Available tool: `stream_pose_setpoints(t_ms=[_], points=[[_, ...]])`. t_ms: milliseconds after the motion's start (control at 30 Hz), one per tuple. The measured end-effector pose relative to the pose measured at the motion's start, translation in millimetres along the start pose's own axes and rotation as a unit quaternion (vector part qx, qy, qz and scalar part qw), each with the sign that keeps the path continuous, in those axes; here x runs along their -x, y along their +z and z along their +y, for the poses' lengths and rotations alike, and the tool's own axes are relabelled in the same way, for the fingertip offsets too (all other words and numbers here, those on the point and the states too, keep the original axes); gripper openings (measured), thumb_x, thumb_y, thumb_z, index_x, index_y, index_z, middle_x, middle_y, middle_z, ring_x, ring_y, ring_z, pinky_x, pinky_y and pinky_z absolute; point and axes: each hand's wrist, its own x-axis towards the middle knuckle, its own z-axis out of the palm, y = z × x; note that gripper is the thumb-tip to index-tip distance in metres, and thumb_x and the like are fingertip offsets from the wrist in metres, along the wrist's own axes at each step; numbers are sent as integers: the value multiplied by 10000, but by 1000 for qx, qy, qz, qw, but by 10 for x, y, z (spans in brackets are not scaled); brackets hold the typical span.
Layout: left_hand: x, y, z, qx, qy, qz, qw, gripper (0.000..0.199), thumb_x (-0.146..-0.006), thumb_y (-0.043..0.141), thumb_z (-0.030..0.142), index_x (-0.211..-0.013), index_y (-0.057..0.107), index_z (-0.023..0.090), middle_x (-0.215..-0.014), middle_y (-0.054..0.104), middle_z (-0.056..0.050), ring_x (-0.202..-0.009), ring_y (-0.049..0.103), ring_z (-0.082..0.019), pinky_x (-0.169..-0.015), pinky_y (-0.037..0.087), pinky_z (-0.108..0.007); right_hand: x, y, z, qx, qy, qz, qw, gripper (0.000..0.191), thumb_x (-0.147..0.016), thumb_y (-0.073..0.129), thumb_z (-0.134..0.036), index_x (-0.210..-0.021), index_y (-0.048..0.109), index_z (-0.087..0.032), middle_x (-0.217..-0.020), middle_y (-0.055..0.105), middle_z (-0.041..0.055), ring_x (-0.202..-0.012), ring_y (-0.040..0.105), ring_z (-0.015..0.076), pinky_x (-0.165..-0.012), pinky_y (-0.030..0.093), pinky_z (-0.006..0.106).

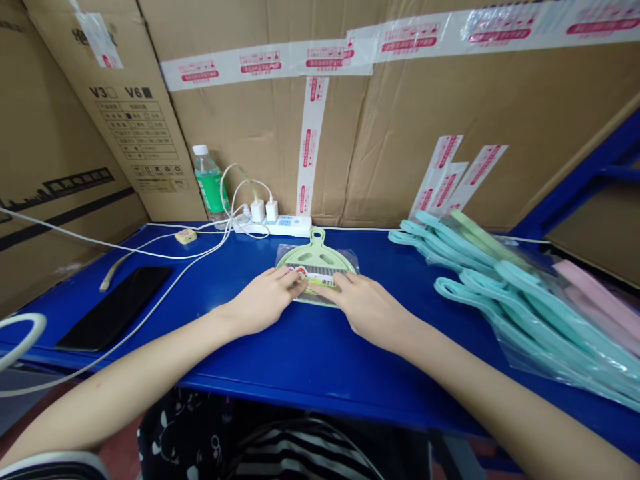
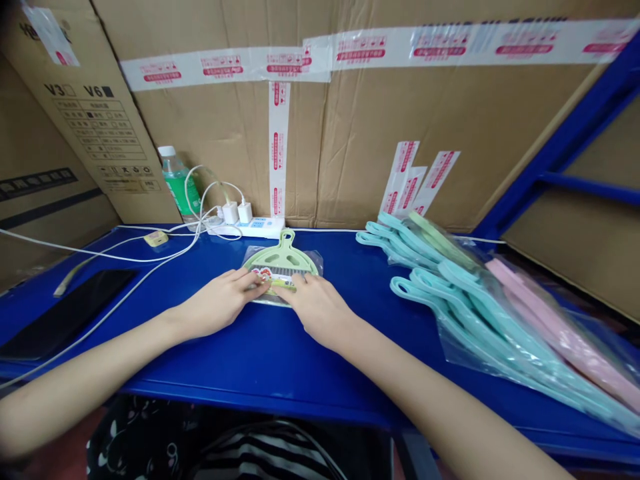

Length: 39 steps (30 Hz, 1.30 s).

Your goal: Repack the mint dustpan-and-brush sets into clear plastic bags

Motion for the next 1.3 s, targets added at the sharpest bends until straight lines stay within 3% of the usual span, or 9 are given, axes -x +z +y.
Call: stream_pose_setpoints(t_ms=[267,433,633,767,900,1133,1300], points=[[-13,-112,20,-10,-3,-18,1000,374,-913,425,62,-1205,633,167,-1088,672,-95,-1039,584,-226,-817,463,-331,13,-18,-21,-10,13,-3,1000,609,-866,425,-32,-1427,477,-264,-1109,650,131,-1043,602,252,-827,436,327],[-11,-160,-26,-5,-25,-19,999,366,-886,458,67,-1145,679,202,-985,649,-95,-984,575,-232,-779,452,-333,47,-47,36,-7,20,7,1000,483,-865,464,-79,-1292,624,-238,-1037,691,136,-1037,596,250,-776,381,318],[14,-219,-108,10,-57,-38,998,425,-845,454,38,-1106,716,248,-961,610,-87,-917,550,-226,-766,447,-340,108,-150,116,-24,59,-46,997,437,-863,450,-76,-1166,706,-257,-983,735,103,-964,639,239,-728,332,326],[29,-256,-146,17,-87,-62,994,449,-827,457,22,-1080,735,267,-887,587,-77,-885,533,-228,-752,445,-349,146,-215,152,-22,88,-86,992,427,-876,416,-79,-1126,728,-228,-1004,744,123,-976,665,259,-784,350,339],[47,-275,-197,25,-113,-63,991,470,-813,453,4,-1046,751,282,-844,562,-68,-861,523,-222,-742,443,-342,181,-241,209,-30,119,-108,987,456,-878,401,-91,-1171,713,-250,-1064,738,127,-996,677,274,-814,385,346],[71,-300,-262,49,-148,-82,984,442,-825,448,38,-1001,765,290,-852,575,-60,-863,545,-214,-775,469,-341,188,-224,288,-54,141,-91,984,443,-861,423,-136,-1166,715,-272,-1063,739,109,-989,682,265,-773,437,325],[97,-315,-244,55,-161,-60,984,392,-823,459,110,-986,772,280,-799,582,-59,-853,568,-221,-764,496,-346,168,-187,338,-83,149,-60,984,426,-838,442,-124,-1086,749,-283,-1016,748,75,-990,674,251,-769,447,315]])
